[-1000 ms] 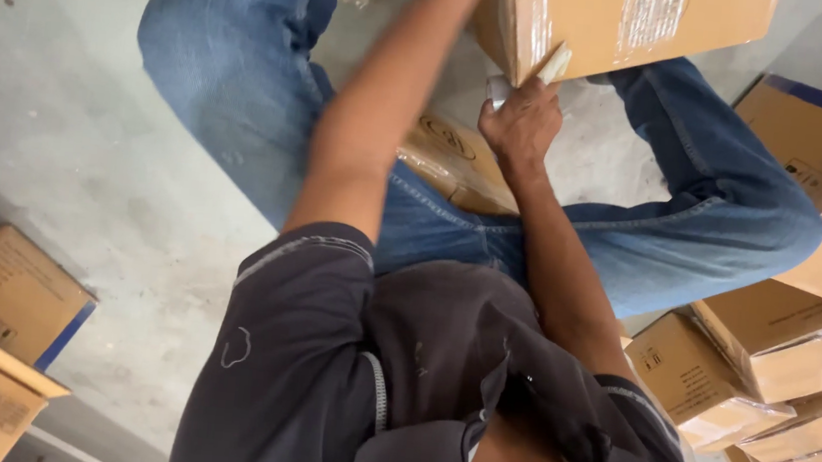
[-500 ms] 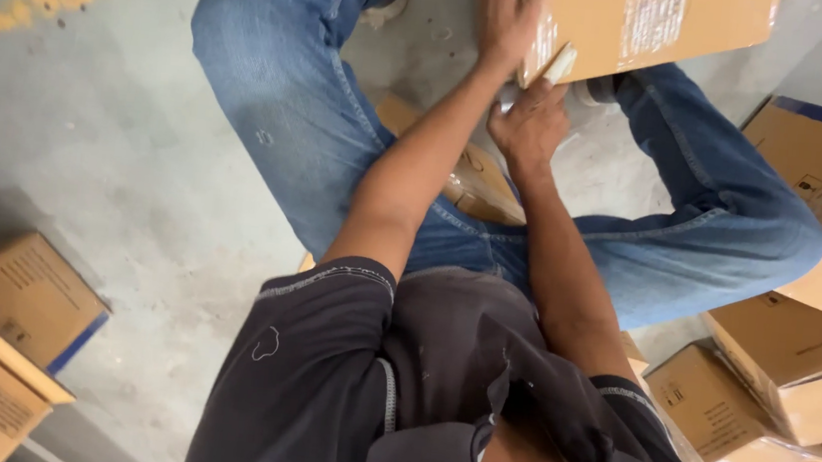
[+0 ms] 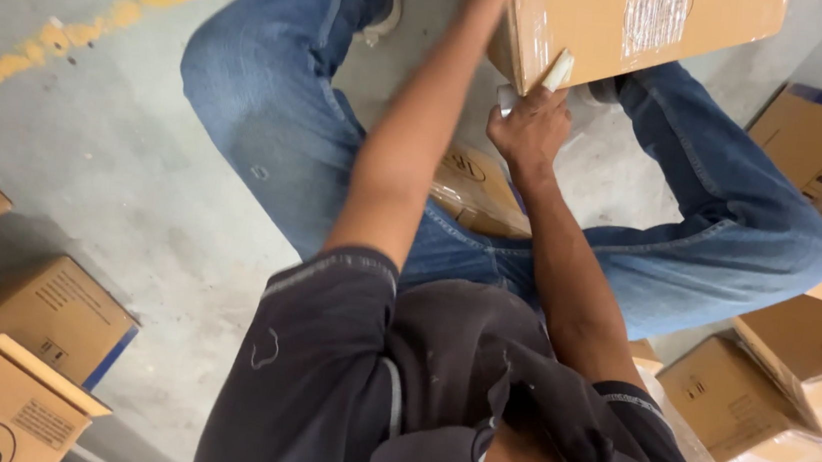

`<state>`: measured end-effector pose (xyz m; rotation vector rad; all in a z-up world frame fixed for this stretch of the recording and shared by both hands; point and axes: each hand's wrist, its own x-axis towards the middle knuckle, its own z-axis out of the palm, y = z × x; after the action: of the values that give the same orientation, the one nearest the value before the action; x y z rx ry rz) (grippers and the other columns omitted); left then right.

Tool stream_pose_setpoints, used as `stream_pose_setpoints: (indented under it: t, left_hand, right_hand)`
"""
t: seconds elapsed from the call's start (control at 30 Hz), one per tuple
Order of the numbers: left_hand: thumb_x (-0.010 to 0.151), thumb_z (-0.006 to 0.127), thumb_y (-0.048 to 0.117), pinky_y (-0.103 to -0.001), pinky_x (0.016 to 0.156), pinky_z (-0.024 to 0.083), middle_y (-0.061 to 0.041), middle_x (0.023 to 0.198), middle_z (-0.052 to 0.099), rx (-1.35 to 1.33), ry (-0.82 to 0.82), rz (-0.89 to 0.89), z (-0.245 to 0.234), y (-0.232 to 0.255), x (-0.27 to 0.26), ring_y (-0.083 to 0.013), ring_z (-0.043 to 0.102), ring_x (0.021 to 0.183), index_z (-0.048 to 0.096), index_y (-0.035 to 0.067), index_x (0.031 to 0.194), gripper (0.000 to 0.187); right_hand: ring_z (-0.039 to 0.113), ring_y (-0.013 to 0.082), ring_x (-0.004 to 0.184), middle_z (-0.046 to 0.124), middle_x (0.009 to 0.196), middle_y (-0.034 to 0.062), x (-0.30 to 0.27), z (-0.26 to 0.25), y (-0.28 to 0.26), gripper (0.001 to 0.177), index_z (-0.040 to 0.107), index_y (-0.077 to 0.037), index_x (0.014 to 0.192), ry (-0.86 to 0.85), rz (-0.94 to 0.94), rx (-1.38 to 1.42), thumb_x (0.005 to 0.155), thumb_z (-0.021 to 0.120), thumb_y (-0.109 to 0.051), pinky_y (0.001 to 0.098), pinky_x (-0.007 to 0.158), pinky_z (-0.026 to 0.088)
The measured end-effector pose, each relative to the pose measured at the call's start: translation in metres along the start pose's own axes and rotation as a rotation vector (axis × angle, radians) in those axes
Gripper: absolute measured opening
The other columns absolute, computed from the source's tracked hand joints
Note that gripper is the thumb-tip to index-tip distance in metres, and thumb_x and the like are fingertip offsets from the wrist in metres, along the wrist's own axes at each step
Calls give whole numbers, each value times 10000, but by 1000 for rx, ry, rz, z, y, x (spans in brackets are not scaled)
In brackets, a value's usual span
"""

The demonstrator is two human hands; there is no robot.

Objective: The recorder is packing items into cardboard boxes with foam inserts and sealing them with packing tape.

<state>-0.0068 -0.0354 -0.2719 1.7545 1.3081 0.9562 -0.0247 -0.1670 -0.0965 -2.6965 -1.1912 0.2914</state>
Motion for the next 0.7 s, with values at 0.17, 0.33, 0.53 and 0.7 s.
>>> stream_pose_setpoints:
  t: [0.17, 0.33, 0.53, 0.7]
  left_hand:
    - [1139, 457, 247, -493, 1015, 484, -240, 1167, 620, -375, -34, -207, -65, 107, 1, -447, 589, 1086, 557, 26, 1296, 289]
    - [1061, 534, 266, -489, 1072, 457, -210, 1337, 576, 112, -110, 215, -129, 121, 24, -436, 536, 1244, 554, 56, 1344, 352]
    - [931, 599, 173, -439, 1185, 395, -62, 1493, 558, 403, -753, 872, -158, 143, 41, -294, 459, 1425, 633, 122, 1395, 468]
    - [1007, 596, 171, -503, 1254, 302, -102, 1585, 498, 465, -769, 1464, -158, 131, 39, -334, 358, 1519, 642, 55, 1386, 399]
  right_hand:
    - [571, 513, 1045, 497, 1296, 314, 10, 3, 6, 943, 217, 74, 1516, 195, -105, 136, 926, 832, -329, 577, 832, 473]
    - [565, 499, 1070, 482, 1228, 290, 5, -13, 28, 903, 291, 60, 1438, 36, -71, 171, 856, 835, -367, 572, 906, 480]
    - [591, 384, 1260, 450, 1397, 261, -11, -4, 51, 890, 245, 40, 1455, 28, -82, 907, 863, 865, -203, 477, 1031, 535]
    - [665, 282, 1116, 368, 1450, 168, -22, -15, 53, 918, 105, -30, 1385, -121, 181, 1447, 823, 830, -68, 341, 833, 602]
